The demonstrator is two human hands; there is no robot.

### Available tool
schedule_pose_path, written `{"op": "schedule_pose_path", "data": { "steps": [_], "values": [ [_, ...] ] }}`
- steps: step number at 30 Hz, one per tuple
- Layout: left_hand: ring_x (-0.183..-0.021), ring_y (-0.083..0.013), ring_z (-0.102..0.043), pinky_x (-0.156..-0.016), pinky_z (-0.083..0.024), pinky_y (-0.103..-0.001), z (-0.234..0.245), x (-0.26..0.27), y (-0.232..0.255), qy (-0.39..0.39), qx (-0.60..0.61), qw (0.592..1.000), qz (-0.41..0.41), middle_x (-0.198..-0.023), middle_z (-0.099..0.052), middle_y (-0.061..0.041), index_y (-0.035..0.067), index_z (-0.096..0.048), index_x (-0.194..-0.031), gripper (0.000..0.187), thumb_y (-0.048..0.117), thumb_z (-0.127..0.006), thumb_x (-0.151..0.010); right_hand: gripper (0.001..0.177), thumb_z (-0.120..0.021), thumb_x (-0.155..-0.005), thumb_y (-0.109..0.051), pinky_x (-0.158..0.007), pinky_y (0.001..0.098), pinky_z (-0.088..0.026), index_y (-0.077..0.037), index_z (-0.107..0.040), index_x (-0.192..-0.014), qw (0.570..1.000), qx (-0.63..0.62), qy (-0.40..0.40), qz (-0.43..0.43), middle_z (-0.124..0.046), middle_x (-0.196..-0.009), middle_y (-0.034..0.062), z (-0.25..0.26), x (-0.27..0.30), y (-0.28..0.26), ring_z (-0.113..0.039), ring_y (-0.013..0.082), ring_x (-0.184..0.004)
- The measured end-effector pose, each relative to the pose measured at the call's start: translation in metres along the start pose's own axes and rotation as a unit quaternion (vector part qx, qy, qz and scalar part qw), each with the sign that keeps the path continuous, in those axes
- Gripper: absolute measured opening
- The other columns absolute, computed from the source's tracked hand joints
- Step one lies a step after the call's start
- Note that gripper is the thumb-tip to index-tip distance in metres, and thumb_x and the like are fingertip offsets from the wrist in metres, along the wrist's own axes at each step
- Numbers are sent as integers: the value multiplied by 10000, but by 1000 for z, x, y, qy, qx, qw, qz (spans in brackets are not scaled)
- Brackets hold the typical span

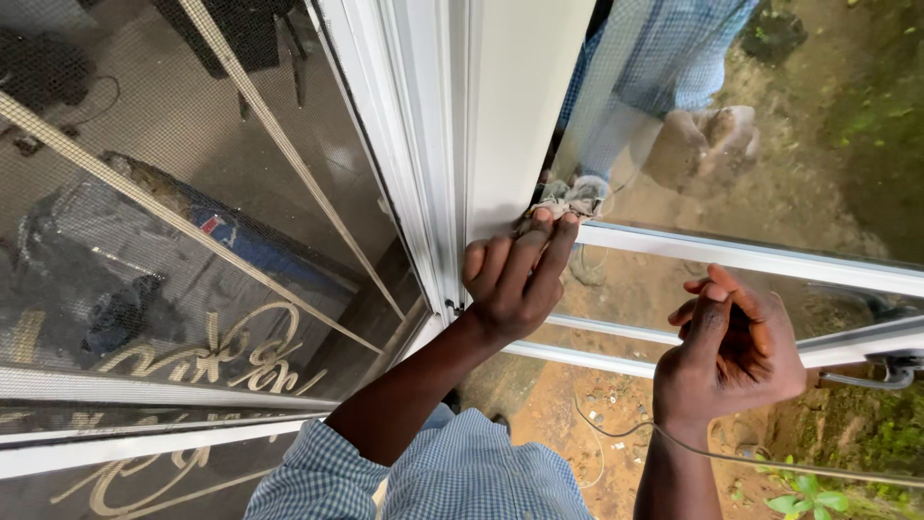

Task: The person cleans a window by wiping the glass pane and window frame with a cloth.

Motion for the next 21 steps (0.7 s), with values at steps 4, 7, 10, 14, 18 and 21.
{"op": "schedule_pose_path", "data": {
  "steps": [4,7,10,14,18,21],
  "values": [
    [-701,-135,-522,-663,-338,-342,-13,-2,11,42,28,999,3,-1013,-736,-12,89,-762,-1197,258,3,-715,-959,174,-642,-1211,-12,-613,218,-513,137,-700,-1143,1000,6,4,-13,-699,-899,182,4,-1,-2,-668,147,-691],
    [-697,-141,-477,-662,-359,-342,-31,-2,29,14,87,996,-25,-1071,-721,-21,36,-760,-1206,255,39,-688,-961,170,-641,-1200,-17,-594,213,-509,130,-701,-1137,1000,23,10,-19,-700,-902,178,10,-1,-2,-669,142,-685],
    [-744,-109,-463,-664,-338,-300,-55,-8,59,-1,179,982,-59,-1194,-708,-70,22,-715,-1276,252,106,-701,-1039,164,-643,-1204,-18,-595,212,-499,123,-699,-1141,999,35,19,-18,-709,-908,182,18,-4,-1,-658,135,-673],
    [-877,-144,-533,-745,-376,-317,-65,-9,79,-103,226,960,-131,-1224,-691,-67,6,-672,-1364,274,71,-639,-1100,156,-642,-1216,-14,-605,209,-479,126,-698,-1175,998,53,29,-22,-722,-924,190,33,-9,9,-637,128,-667],
    [-857,-119,-546,-711,-340,-322,-62,-4,68,-60,165,978,-112,-1207,-705,-62,55,-686,-1332,271,176,-628,-1097,135,-654,-1191,0,-579,216,-486,127,-697,-1170,998,44,41,-9,-722,-927,197,45,-14,21,-642,137,-655],
    [-809,-136,-514,-738,-347,-364,-42,7,41,-31,98,994,-29,-1159,-709,2,118,-739,-1279,279,117,-631,-1022,129,-625,-1173,27,-605,217,-490,129,-701,-1193,997,51,42,-24,-723,-929,197,52,-17,25,-658,137,-692]
  ]
}}
Point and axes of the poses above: each hand's wrist, its own x-axis away from the middle knuckle, its own z-axis out of the back of the hand, y = z × x, the point moved 1 cm from there along -x, towards the middle knuckle
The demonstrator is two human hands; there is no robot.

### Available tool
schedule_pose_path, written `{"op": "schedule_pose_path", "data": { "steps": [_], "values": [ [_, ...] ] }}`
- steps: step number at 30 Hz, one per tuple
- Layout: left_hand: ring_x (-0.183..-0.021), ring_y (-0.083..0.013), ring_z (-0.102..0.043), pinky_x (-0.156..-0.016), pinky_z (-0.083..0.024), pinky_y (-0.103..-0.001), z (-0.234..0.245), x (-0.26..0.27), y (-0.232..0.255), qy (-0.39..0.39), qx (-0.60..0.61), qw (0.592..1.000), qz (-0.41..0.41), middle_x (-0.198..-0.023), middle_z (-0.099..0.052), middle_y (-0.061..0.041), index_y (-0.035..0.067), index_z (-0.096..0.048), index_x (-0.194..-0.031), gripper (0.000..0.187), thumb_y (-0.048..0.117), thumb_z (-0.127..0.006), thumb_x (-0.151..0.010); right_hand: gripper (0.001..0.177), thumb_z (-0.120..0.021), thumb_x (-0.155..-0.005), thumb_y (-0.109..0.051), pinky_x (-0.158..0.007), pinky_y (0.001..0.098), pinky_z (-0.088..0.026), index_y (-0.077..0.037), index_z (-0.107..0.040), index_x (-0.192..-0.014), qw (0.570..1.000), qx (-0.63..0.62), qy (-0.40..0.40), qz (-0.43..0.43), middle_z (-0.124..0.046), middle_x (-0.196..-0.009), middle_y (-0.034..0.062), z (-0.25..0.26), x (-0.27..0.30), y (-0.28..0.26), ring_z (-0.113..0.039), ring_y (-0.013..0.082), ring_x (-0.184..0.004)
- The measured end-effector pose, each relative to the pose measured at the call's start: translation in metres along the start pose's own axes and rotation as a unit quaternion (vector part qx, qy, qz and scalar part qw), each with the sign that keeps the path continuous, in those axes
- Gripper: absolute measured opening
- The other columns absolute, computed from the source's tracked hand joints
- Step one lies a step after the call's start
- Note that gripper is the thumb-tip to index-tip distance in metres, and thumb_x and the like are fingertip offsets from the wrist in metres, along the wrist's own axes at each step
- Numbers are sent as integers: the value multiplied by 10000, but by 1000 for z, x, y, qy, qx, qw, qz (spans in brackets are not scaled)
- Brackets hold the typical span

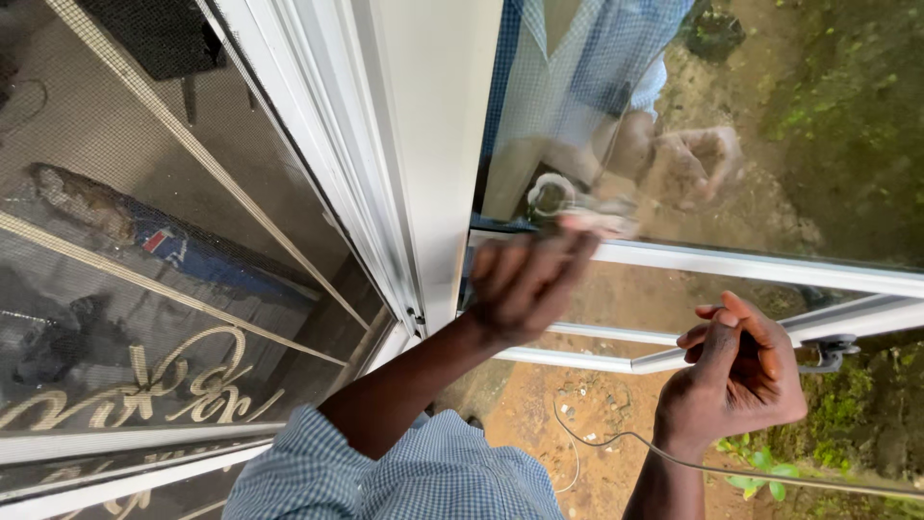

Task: The person cleans a window by wiping the glass pane and window frame with a cloth.

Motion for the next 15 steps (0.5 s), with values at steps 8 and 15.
{"op": "schedule_pose_path", "data": {
  "steps": [8,15],
  "values": [
    [-917,-184,-568,-764,-415,-372,8,-20,-10,92,-11,993,72,-1092,-680,-69,66,-749,-1223,330,-47,-655,-928,119,-636,-1155,16,-544,208,-465,92,-714,-1204,1000,-6,14,0,-716,-865,190,3,-18,12,-641,130,-617],
    [-908,-171,-588,-776,-434,-345,-5,-71,5,40,79,994,-63,-1057,-685,-22,78,-710,-1291,274,76,-752,-1020,128,-617,-1152,2,-599,200,-492,97,-701,-1137,998,-52,-11,-17,-713,-898,166,-26,-26,-14,-634,108,-653]
  ]
}}
Point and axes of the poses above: each hand's wrist, its own x-axis away from the middle knuckle, its own z-axis out of the back of the hand, y = z × x, the point moved 1 cm from there along -x, towards the middle knuckle
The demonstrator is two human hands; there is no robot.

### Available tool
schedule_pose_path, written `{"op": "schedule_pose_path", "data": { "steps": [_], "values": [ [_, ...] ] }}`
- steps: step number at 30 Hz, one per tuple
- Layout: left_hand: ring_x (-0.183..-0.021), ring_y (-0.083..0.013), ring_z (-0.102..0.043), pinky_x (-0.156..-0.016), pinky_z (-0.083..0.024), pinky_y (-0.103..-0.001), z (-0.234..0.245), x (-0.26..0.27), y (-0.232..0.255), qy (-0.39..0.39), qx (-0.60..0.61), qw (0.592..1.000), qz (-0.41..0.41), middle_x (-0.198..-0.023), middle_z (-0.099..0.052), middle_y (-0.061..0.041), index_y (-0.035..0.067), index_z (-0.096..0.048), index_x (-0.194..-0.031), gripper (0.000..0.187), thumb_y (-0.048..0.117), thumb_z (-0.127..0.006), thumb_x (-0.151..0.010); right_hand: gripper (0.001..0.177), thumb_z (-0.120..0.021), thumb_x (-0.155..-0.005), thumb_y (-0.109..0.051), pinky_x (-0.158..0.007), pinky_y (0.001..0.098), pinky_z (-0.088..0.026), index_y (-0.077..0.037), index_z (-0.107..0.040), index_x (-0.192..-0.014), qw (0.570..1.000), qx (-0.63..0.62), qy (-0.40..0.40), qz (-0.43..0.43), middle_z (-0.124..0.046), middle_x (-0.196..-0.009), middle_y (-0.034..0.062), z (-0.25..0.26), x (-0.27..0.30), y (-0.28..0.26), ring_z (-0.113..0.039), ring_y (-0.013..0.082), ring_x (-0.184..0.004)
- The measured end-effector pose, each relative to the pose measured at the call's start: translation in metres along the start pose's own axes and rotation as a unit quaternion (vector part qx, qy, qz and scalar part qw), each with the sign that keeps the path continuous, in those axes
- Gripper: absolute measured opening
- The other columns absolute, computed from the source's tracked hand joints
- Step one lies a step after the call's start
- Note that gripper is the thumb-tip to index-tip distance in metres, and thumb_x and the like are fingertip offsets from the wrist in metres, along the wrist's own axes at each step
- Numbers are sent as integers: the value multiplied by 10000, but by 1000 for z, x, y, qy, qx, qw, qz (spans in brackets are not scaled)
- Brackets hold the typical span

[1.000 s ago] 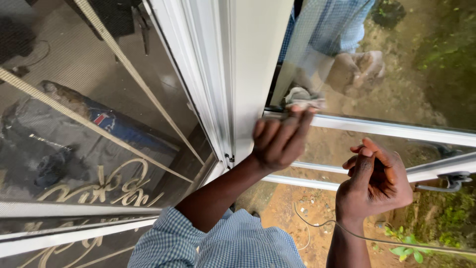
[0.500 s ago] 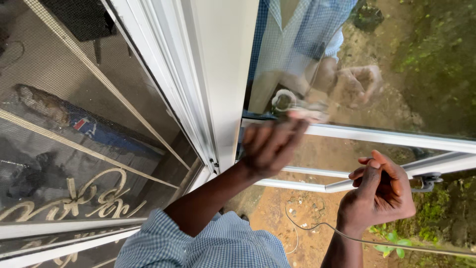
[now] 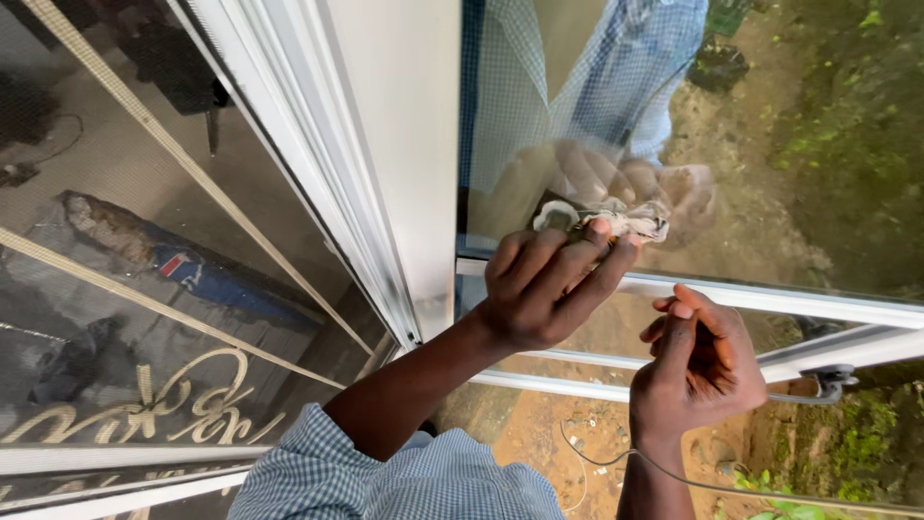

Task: The person cleans a window by wiping the glass pane and window frame with a cloth.

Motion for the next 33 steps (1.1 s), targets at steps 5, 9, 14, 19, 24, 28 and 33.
{"op": "schedule_pose_path", "data": {
  "steps": [5,9,14,19,24,28,33],
  "values": [
    [-861,-125,-579,-827,-356,-343,13,24,-17,72,-154,982,82,-975,-685,55,209,-768,-1187,302,52,-754,-930,127,-610,-1131,21,-598,208,-502,91,-711,-1163,996,36,-64,58,-700,-904,170,-26,4,-11,-656,122,-670],
    [-876,-110,-599,-837,-316,-338,42,44,-32,101,-198,971,85,-955,-655,72,200,-780,-1133,194,113,-817,-964,136,-605,-1117,32,-597,214,-505,93,-720,-1156,992,43,-96,73,-707,-900,166,-41,10,-19,-656,122,-673],
    [-856,-124,-614,-785,-332,-337,48,29,-28,89,-202,972,78,-955,-679,35,149,-809,-1093,147,94,-767,-964,119,-617,-1085,52,-595,213,-496,86,-721,-1130,989,36,-117,85,-706,-934,156,-49,11,-33,-642,120,-659],
    [-843,-142,-545,-758,-310,-366,50,-49,-43,120,-156,976,91,-1028,-698,-8,116,-756,-1182,204,48,-709,-995,115,-616,-1063,69,-600,215,-495,88,-722,-1104,988,30,-119,95,-711,-920,158,-49,-2,-55,-651,126,-682],
    [-923,-137,-531,-764,-325,-345,51,-127,-63,168,-114,977,68,-1112,-681,11,115,-700,-1245,239,52,-712,-1016,110,-614,-1075,83,-603,205,-490,88,-719,-1109,985,27,-121,123,-718,-885,161,-48,-10,-71,-646,121,-659],
    [-985,-138,-569,-796,-369,-329,45,-109,-52,126,-88,981,118,-1211,-686,4,120,-696,-1314,300,8,-694,-1036,109,-616,-1051,84,-548,189,-472,86,-718,-1091,985,21,-121,124,-724,-932,161,-48,-10,-74,-660,116,-648],
    [-822,-165,-548,-719,-385,-349,33,-20,-17,59,-117,989,63,-1086,-750,-90,68,-772,-1158,181,57,-702,-991,113,-623,-978,98,-476,193,-397,92,-720,-1037,984,41,-140,104,-734,-887,167,-47,-6,-68,-659,120,-632]
  ]
}}
Point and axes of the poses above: each hand's wrist, its own x-axis away from the middle knuckle, its own z-axis out of the back of the hand, y = z × x, the point moved 1 cm from there along -x, towards the middle knuckle
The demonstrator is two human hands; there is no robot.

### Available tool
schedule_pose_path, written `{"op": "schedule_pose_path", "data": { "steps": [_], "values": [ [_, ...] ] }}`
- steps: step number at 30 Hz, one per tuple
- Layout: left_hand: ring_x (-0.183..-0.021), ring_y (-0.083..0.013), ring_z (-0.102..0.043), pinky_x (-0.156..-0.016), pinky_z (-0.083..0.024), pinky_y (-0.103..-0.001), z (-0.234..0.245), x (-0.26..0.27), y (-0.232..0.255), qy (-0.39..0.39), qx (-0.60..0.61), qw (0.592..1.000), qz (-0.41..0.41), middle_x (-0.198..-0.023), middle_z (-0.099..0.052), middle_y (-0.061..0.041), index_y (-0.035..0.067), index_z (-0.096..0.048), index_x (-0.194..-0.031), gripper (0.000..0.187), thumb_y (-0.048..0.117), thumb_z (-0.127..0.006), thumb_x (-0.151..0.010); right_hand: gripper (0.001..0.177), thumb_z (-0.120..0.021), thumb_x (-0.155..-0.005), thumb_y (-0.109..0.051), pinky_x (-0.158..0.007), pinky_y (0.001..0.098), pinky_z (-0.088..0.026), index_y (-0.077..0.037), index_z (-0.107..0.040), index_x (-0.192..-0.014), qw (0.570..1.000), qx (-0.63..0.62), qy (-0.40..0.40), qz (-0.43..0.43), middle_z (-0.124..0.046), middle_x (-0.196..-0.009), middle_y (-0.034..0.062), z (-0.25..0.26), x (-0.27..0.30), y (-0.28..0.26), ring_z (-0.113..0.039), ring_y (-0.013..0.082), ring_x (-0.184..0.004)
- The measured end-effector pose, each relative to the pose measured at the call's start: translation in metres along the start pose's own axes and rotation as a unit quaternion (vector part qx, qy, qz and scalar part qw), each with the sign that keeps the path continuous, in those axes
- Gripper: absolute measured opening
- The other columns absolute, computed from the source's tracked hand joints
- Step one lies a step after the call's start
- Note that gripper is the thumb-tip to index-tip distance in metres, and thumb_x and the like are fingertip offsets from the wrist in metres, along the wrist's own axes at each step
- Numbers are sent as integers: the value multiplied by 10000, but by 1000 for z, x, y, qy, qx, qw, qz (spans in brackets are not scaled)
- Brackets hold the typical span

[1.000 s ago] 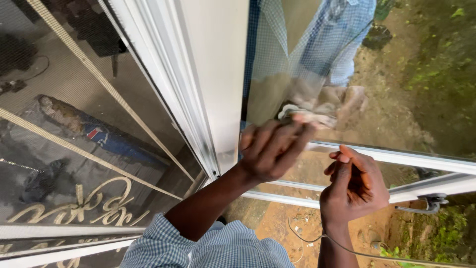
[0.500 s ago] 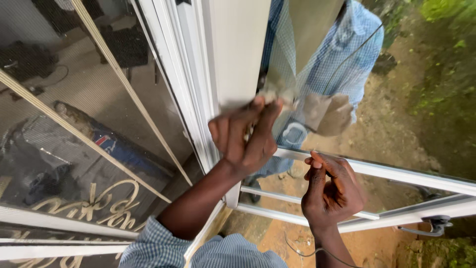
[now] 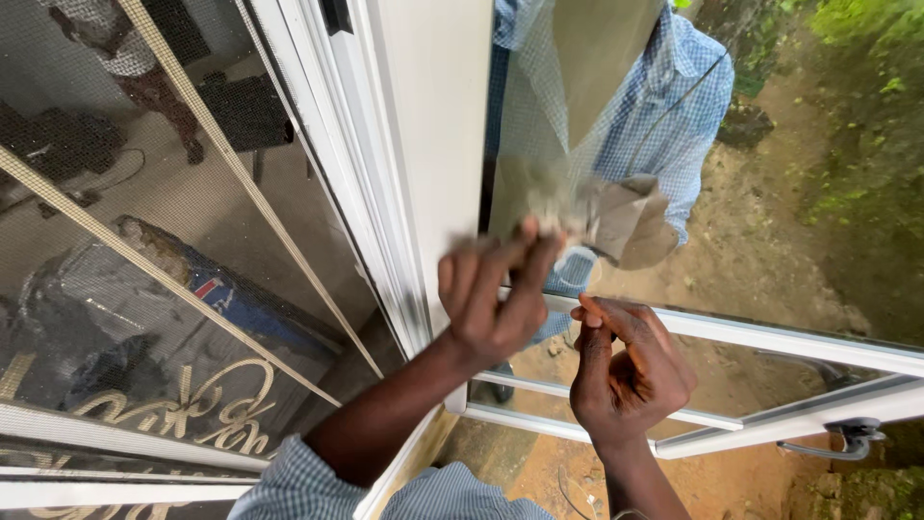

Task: The person cleans a window by wiping the glass pane and window frame with a cloth.

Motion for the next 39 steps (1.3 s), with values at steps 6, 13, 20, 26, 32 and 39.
{"op": "schedule_pose_path", "data": {
  "steps": [6,13,20,26,32,39],
  "values": [
    [-821,-141,-532,-779,-362,-345,-7,14,-4,49,-70,996,-18,-989,-690,1,146,-761,-1147,155,148,-694,-1007,132,-631,-994,103,-511,199,-448,88,-721,-1089,1000,-17,-2,13,-729,-908,164,4,1,2,-673,122,-669],
    [-850,-151,-517,-742,-317,-374,-29,-117,-31,154,-22,987,31,-1109,-695,-14,107,-715,-1205,253,14,-659,-977,124,-624,-1001,109,-551,199,-496,86,-714,-1083,999,-14,9,31,-728,-930,174,6,0,-3,-692,137,-716],
    [-923,-157,-567,-783,-372,-343,-42,-94,10,72,29,997,1,-1302,-657,-21,111,-673,-1319,260,90,-702,-1061,105,-641,-1020,71,-496,209,-457,63,-744,-999,993,21,72,94,-751,-830,156,23,-19,30,-674,99,-584],
    [-1001,-174,-582,-860,-394,-367,-21,-97,-18,78,30,996,-21,-1327,-653,-39,101,-668,-1304,257,104,-715,-1050,108,-621,-1175,14,-655,227,-589,80,-707,-1168,990,-44,108,79,-708,-970,179,37,-28,13,-725,155,-783],
    [-1021,-196,-582,-809,-371,-385,-33,-147,-25,195,-3,980,48,-1177,-700,-15,93,-715,-1230,239,99,-777,-999,93,-641,-1103,29,-558,208,-550,76,-720,-1119,991,-7,86,103,-733,-924,186,20,-37,5,-714,127,-671],
    [-1094,-151,-564,-860,-463,-299,-50,-124,4,104,47,993,39,-1359,-651,31,173,-641,-1397,356,40,-724,-1076,108,-631,-1107,18,-584,198,-513,73,-715,-1147,996,-18,70,60,-724,-915,184,18,-34,-1,-672,117,-675]
  ]
}}
Point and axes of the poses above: each hand's wrist, its own x-axis away from the middle knuckle, its own z-axis out of the back of the hand, y = z × x, the point moved 1 cm from there along -x, towards the middle knuckle
